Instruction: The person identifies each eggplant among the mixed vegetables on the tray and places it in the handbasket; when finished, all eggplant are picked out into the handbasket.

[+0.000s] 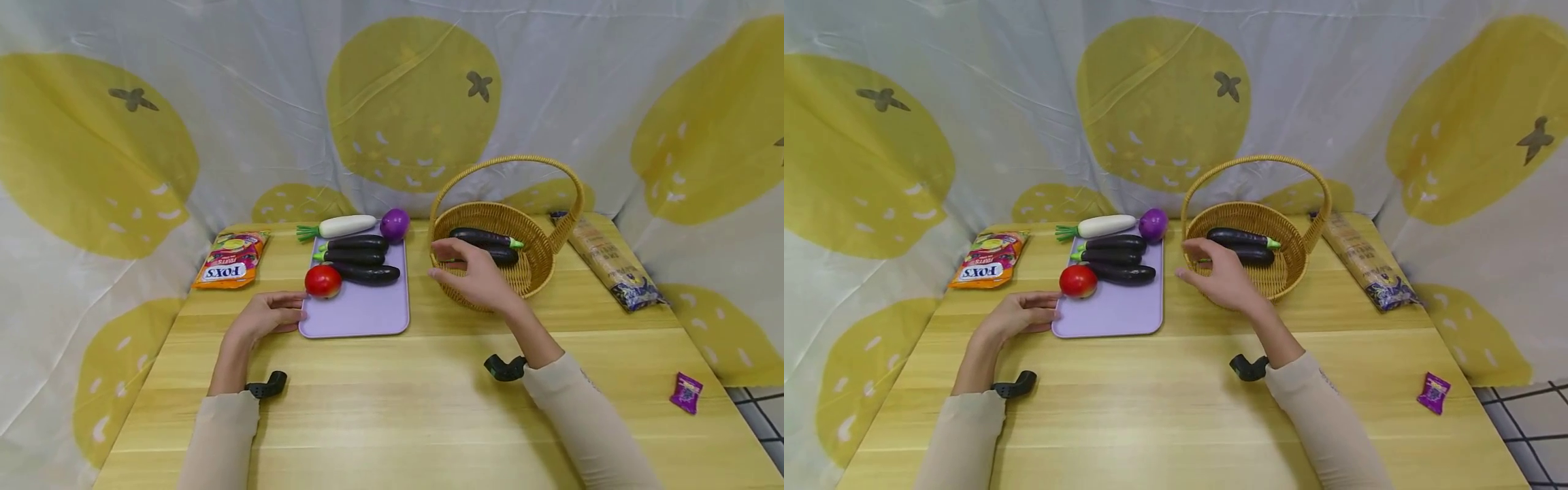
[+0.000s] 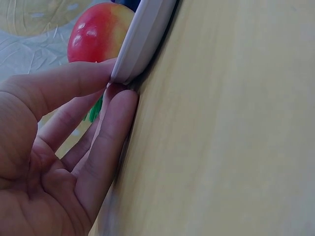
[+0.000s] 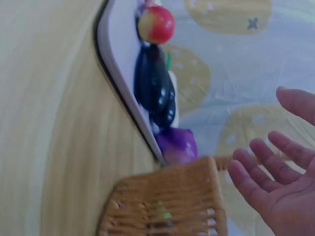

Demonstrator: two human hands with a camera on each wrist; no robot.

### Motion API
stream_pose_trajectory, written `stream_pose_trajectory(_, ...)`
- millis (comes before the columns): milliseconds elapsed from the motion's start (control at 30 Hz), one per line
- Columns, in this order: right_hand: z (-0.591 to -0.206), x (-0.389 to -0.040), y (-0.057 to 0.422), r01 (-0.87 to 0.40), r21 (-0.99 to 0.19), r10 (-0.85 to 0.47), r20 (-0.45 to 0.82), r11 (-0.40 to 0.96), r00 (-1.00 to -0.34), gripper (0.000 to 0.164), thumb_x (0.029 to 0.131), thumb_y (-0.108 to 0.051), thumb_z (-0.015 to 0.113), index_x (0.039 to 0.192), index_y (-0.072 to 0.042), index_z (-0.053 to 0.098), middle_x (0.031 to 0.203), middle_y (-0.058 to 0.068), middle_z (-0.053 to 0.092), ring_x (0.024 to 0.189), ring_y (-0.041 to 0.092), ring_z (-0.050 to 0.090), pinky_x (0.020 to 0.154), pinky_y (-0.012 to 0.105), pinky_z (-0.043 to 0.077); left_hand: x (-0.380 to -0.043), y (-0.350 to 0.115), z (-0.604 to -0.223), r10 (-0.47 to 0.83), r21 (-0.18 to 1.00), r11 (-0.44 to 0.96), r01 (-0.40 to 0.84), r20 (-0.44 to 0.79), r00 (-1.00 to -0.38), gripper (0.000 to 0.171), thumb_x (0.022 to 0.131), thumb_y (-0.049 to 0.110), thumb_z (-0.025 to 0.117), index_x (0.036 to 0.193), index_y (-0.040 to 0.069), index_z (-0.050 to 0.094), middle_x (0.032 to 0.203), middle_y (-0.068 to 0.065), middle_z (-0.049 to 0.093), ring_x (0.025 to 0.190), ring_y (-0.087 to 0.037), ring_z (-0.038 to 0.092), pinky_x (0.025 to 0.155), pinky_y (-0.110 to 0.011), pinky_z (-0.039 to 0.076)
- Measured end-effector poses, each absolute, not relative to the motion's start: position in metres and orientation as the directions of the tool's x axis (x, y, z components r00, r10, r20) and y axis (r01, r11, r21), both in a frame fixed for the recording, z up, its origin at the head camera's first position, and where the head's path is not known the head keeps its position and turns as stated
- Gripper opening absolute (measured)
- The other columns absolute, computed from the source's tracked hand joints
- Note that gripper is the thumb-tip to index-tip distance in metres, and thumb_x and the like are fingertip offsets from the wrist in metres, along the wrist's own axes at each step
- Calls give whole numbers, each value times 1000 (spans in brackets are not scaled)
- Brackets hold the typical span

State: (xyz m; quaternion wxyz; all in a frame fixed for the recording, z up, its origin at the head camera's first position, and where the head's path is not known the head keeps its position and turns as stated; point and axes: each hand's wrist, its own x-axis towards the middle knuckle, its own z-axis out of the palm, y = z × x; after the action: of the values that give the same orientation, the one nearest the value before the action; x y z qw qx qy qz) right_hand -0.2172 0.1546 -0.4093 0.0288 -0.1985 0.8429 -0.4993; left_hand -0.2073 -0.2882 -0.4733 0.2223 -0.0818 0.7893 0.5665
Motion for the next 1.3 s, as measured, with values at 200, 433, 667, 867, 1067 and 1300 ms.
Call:
stream_pose_trajectory(200, -420, -215, 125, -301, -879, -396, 144, 370, -907, 53, 95, -25, 77, 141, -10, 57, 140, 12, 62, 130, 34, 61, 111, 47, 51, -206, -290, -474, 118, 854, 342, -392, -452, -884, 55, 92, 15, 79, 143, 9, 61, 132, -12, 67, 103, -13, 70, 90, -34, 63)
stream_pose_trajectory(433, -431, -219, 93, -273, -897, -428, 107, 347, -897, 54, 95, -25, 75, 142, -5, 55, 143, 15, 60, 135, 34, 57, 114, 46, 49, -205, -291, -476, 118, 856, 342, -387, -448, -886, 56, 92, 16, 79, 144, 9, 61, 132, -11, 68, 102, -12, 70, 90, -33, 63)
stream_pose_trajectory(667, -444, -227, 75, -304, -859, -445, 102, 412, -890, 58, 96, -24, 74, 145, -2, 54, 148, 16, 56, 139, 34, 52, 117, 46, 46, -206, -289, -474, 123, 861, 332, -384, -444, -888, 54, 93, 16, 78, 144, 8, 61, 136, -11, 67, 104, -13, 69, 91, -33, 62)
stream_pose_trajectory(867, -454, -238, 66, -337, -801, -427, 113, 496, -897, 54, 96, -27, 74, 144, -7, 56, 146, 10, 57, 138, 25, 53, 116, 39, 47, -209, -289, -474, 115, 859, 337, -385, -443, -889, 53, 93, 17, 78, 143, 10, 62, 138, -13, 65, 105, -14, 68, 91, -33, 62)
stream_pose_trajectory(1067, -460, -244, 61, -326, -771, -416, 89, 546, -905, 56, 96, -30, 74, 145, -10, 56, 149, 10, 56, 141, 26, 50, 120, 42, 41, -209, -290, -474, 130, 867, 321, -381, -439, -889, 54, 93, 15, 78, 144, 8, 61, 140, -11, 66, 105, -13, 70, 91, -33, 62)
stream_pose_trajectory(1300, -467, -250, 58, -320, -750, -402, 78, 579, -912, 56, 95, -34, 74, 145, -14, 56, 151, 9, 54, 145, 27, 47, 124, 43, 35, -209, -289, -476, 122, 868, 317, -383, -437, -891, 53, 92, 13, 78, 142, 8, 62, 138, -10, 67, 103, -11, 70, 90, -33, 63)
